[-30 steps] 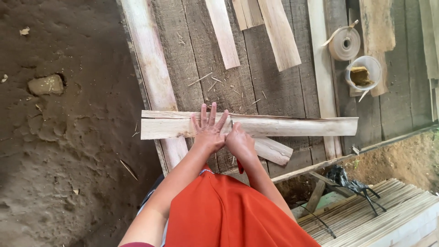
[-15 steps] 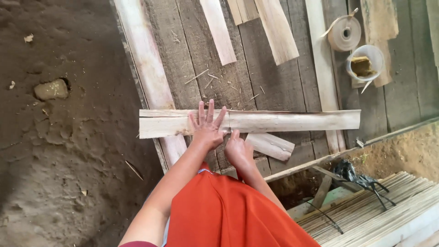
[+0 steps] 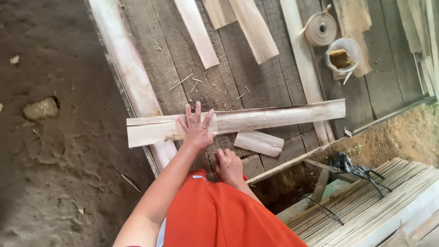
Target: Trimming and cutting thin strips of wood or bark to size using a utility knife on a wooden workshop floor.
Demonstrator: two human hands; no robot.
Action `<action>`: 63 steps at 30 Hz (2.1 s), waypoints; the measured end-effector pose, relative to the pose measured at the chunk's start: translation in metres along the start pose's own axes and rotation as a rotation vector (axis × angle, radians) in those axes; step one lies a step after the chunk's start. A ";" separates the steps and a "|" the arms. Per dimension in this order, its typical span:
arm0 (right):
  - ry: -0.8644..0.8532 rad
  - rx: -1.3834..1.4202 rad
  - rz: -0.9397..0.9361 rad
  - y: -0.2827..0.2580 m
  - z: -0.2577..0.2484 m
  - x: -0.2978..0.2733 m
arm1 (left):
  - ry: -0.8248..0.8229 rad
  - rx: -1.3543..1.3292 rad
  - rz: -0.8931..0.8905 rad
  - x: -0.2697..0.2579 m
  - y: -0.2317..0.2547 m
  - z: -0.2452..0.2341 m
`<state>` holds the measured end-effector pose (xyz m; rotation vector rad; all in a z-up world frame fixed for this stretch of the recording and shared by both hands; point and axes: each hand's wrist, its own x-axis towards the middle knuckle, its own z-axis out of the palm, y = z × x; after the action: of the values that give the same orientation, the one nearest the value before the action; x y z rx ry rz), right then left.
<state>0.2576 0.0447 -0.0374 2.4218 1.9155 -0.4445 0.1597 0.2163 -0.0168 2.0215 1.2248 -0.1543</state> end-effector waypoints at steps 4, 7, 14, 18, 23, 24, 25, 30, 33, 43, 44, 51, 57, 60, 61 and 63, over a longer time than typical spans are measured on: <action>0.068 0.370 0.118 0.005 -0.049 0.013 | 0.095 0.078 0.081 0.022 -0.005 0.014; 0.095 0.918 0.733 0.025 -0.059 0.033 | 0.110 0.055 0.162 0.050 -0.019 0.028; 0.353 2.209 0.859 0.061 -0.071 0.048 | -0.067 -0.172 0.183 0.024 0.000 -0.019; 0.481 2.059 0.737 0.107 0.005 0.050 | -0.081 -0.256 0.235 0.001 0.020 -0.052; 0.622 1.650 0.775 0.062 -0.019 0.040 | -0.089 -0.056 0.185 0.029 0.010 -0.002; 0.621 1.551 0.768 0.037 -0.047 0.038 | -0.080 0.067 0.159 0.038 0.005 0.013; 0.622 1.549 0.766 0.032 -0.044 0.042 | -0.079 0.065 0.159 0.038 0.009 0.016; 0.683 1.074 0.634 0.060 -0.045 0.048 | 0.120 0.240 0.209 0.056 0.005 0.030; 0.608 1.495 0.549 0.082 -0.064 0.050 | 0.286 0.150 0.292 0.044 0.020 -0.018; 0.157 1.575 0.559 0.060 -0.048 0.042 | -0.067 -0.692 0.165 0.032 0.035 0.001; 0.103 1.407 0.524 0.073 -0.015 0.037 | -0.065 -0.693 0.131 0.027 0.033 -0.003; -0.131 0.348 0.141 0.031 -0.052 0.011 | -0.011 -0.601 0.044 0.018 0.009 0.005; -0.249 0.230 0.245 0.016 -0.069 0.021 | 0.008 -0.815 -0.002 -0.011 0.016 -0.027; -0.239 0.434 0.434 0.008 -0.077 0.019 | 0.033 -0.866 0.002 -0.023 0.020 -0.036; -0.238 0.431 0.429 0.011 -0.082 0.019 | 0.039 -0.869 0.002 -0.028 0.020 -0.037; -0.097 0.738 0.643 0.016 -0.092 0.015 | 0.068 -0.902 0.011 -0.039 0.020 -0.035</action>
<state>0.2951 0.0721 0.0445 3.1333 0.9007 -1.3517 0.1455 0.2059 0.0366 1.2434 1.0500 0.4115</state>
